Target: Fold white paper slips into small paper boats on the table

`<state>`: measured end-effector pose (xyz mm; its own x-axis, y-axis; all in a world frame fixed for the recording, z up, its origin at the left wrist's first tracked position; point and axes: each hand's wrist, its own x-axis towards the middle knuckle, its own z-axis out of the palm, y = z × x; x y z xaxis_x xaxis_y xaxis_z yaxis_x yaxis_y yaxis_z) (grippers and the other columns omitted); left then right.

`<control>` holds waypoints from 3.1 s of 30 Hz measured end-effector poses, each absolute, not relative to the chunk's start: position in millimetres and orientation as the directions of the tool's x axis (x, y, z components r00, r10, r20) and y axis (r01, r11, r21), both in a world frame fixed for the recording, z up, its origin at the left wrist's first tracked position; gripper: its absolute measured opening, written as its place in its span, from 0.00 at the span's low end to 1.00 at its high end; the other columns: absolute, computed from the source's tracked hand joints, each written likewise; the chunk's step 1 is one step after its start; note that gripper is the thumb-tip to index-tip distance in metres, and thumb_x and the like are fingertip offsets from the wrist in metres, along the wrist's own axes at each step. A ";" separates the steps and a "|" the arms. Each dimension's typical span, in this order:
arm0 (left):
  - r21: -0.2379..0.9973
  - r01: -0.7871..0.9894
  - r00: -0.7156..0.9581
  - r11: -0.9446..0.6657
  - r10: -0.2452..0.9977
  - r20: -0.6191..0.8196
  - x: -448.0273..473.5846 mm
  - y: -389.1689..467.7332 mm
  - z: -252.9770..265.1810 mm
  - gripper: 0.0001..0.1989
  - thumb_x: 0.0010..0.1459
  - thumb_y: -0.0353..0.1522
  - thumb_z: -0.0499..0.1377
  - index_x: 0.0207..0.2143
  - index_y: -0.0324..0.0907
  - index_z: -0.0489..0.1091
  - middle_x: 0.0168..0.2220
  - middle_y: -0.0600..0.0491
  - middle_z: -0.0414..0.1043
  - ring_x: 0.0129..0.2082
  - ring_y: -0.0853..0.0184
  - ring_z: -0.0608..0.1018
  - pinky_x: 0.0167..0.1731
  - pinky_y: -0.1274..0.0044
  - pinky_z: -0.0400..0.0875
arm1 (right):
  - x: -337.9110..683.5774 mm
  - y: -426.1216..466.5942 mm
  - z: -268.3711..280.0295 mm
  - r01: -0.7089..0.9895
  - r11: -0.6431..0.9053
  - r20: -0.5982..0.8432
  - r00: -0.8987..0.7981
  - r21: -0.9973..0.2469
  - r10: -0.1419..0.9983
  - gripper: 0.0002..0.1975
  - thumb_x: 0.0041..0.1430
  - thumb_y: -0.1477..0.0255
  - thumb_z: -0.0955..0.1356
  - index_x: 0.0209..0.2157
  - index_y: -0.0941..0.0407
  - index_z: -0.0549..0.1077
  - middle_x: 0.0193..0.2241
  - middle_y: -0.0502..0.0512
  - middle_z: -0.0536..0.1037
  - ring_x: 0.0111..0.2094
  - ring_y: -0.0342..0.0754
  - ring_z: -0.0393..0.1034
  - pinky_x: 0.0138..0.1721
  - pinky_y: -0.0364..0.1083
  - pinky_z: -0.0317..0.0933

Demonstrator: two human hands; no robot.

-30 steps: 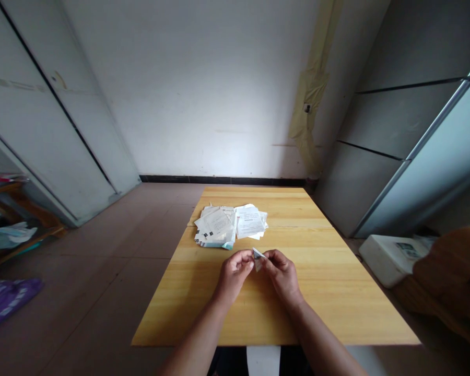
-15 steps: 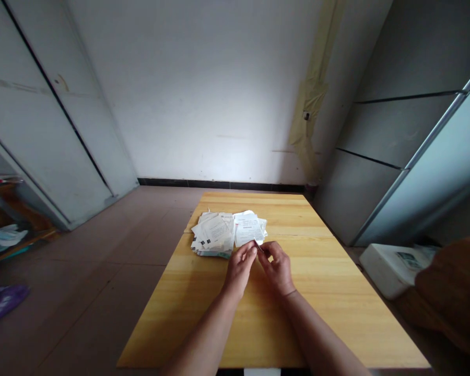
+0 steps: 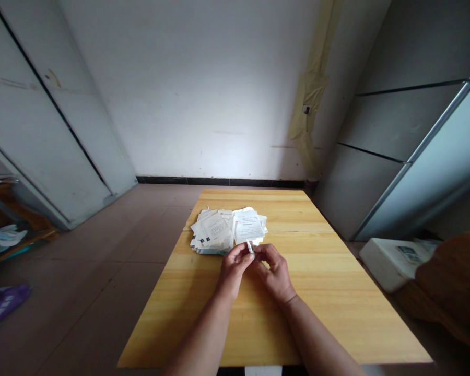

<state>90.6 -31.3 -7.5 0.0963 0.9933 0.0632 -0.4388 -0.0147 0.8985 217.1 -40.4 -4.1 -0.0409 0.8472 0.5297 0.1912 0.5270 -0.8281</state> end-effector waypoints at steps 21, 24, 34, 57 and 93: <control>0.900 -0.435 0.202 0.037 0.978 0.057 82.8 -29.0 -9.5 0.19 0.45 0.33 0.68 0.41 0.37 0.75 0.40 0.46 0.77 0.42 0.61 0.76 0.45 0.72 0.68 | 220.6 -35.7 -3.6 -0.066 0.338 0.341 -0.038 -0.939 0.939 0.10 0.51 0.67 0.70 0.37 0.54 0.75 0.35 0.52 0.71 0.30 0.43 0.65 0.33 0.43 0.63; 0.898 -0.436 0.191 0.048 0.981 0.041 83.0 -29.0 -9.8 0.19 0.44 0.34 0.68 0.40 0.38 0.75 0.40 0.47 0.77 0.42 0.61 0.76 0.46 0.72 0.67 | 221.3 -34.4 -6.6 -0.034 0.357 0.358 -0.031 -0.933 0.933 0.10 0.51 0.68 0.70 0.38 0.53 0.75 0.36 0.52 0.70 0.30 0.43 0.65 0.33 0.43 0.63; 0.901 -0.429 0.178 0.068 0.984 0.011 83.4 -29.2 -10.2 0.21 0.42 0.35 0.69 0.40 0.37 0.76 0.39 0.45 0.77 0.41 0.60 0.76 0.41 0.72 0.69 | 220.4 -32.5 -8.1 -0.028 0.369 0.369 0.000 -0.929 0.929 0.09 0.50 0.66 0.71 0.34 0.53 0.75 0.35 0.53 0.71 0.35 0.47 0.67 0.36 0.45 0.65; 0.913 -0.406 0.190 0.035 0.981 0.047 82.1 -27.7 -13.6 0.16 0.43 0.32 0.67 0.37 0.39 0.73 0.34 0.51 0.75 0.32 0.69 0.72 0.31 0.79 0.64 | 222.3 -35.7 -2.3 -0.177 0.171 0.191 -0.099 -0.969 0.977 0.16 0.44 0.67 0.73 0.36 0.55 0.70 0.24 0.47 0.72 0.24 0.42 0.65 0.26 0.42 0.60; 0.989 -0.139 0.501 0.050 0.865 0.027 72.3 -28.3 -8.6 0.12 0.47 0.36 0.63 0.28 0.39 0.65 0.26 0.55 0.67 0.26 0.71 0.70 0.27 0.78 0.66 | 254.6 -34.5 7.3 -0.084 0.147 0.168 -0.340 -0.985 0.925 0.08 0.39 0.74 0.74 0.21 0.56 0.71 0.44 0.53 0.65 0.46 0.50 0.63 0.42 0.45 0.59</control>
<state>72.3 -28.3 -8.6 0.5012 0.8649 0.0271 -0.1394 0.0498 0.9890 254.6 -34.5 7.3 -0.3399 0.9254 0.1675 -0.0844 0.1474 -0.9855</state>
